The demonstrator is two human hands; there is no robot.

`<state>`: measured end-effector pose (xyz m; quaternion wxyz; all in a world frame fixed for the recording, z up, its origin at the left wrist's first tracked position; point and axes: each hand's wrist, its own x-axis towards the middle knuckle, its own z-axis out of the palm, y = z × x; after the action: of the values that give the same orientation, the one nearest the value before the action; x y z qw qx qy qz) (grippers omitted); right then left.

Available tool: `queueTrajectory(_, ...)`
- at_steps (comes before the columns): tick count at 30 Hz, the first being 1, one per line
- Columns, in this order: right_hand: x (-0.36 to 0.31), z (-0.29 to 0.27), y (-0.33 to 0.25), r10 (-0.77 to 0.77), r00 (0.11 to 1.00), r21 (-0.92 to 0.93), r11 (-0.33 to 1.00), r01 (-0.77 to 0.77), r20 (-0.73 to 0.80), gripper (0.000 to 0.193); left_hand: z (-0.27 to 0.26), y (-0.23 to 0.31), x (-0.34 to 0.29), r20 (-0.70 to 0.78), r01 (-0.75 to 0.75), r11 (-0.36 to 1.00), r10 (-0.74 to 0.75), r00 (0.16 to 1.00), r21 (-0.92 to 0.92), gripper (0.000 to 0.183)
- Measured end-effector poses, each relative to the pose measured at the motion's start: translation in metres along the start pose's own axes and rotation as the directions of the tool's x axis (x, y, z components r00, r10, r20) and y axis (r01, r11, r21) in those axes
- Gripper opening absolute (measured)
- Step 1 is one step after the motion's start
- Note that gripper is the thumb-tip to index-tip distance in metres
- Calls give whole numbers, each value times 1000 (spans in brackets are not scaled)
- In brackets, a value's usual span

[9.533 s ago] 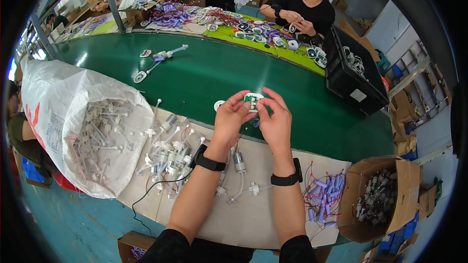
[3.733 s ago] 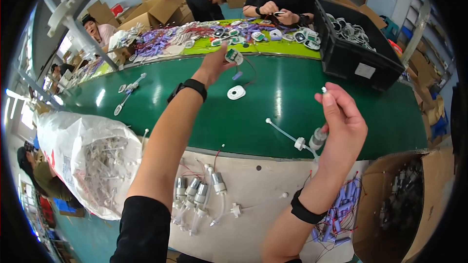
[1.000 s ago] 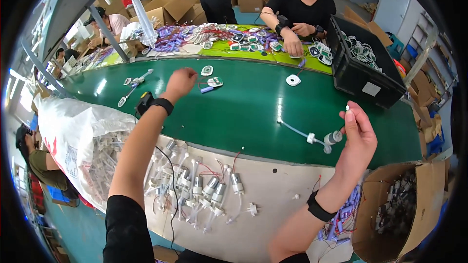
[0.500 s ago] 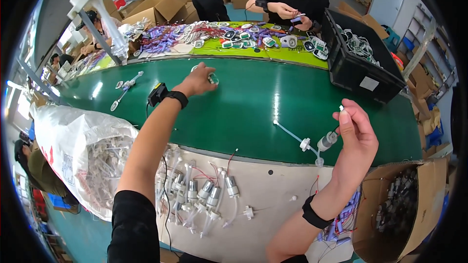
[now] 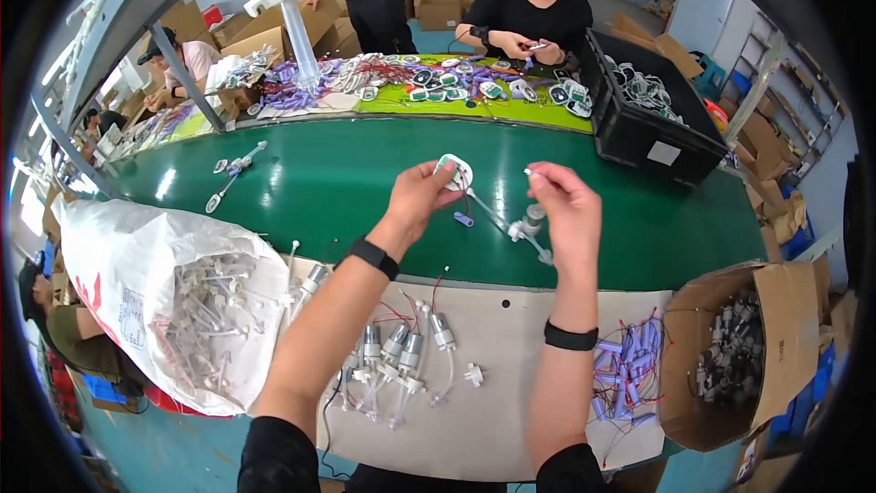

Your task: Assemble small plastic and electronic components at a factory workbench.

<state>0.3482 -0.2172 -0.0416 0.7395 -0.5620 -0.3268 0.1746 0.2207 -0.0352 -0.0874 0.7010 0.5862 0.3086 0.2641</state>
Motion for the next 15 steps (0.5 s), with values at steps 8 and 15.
queueTrajectory(8, -5, 26, 27, 31, 993, -254, 967, -2, 111, 12, 13, -23, -34, -52, -7, 960, -8, 999, -279, 25)
queueTrajectory(15, -14, 45, 35, -35, 990, -384, 920, 85, 136, 10, 18, -26, -46, -60, -45, 905, 22, 998, -423, 23)
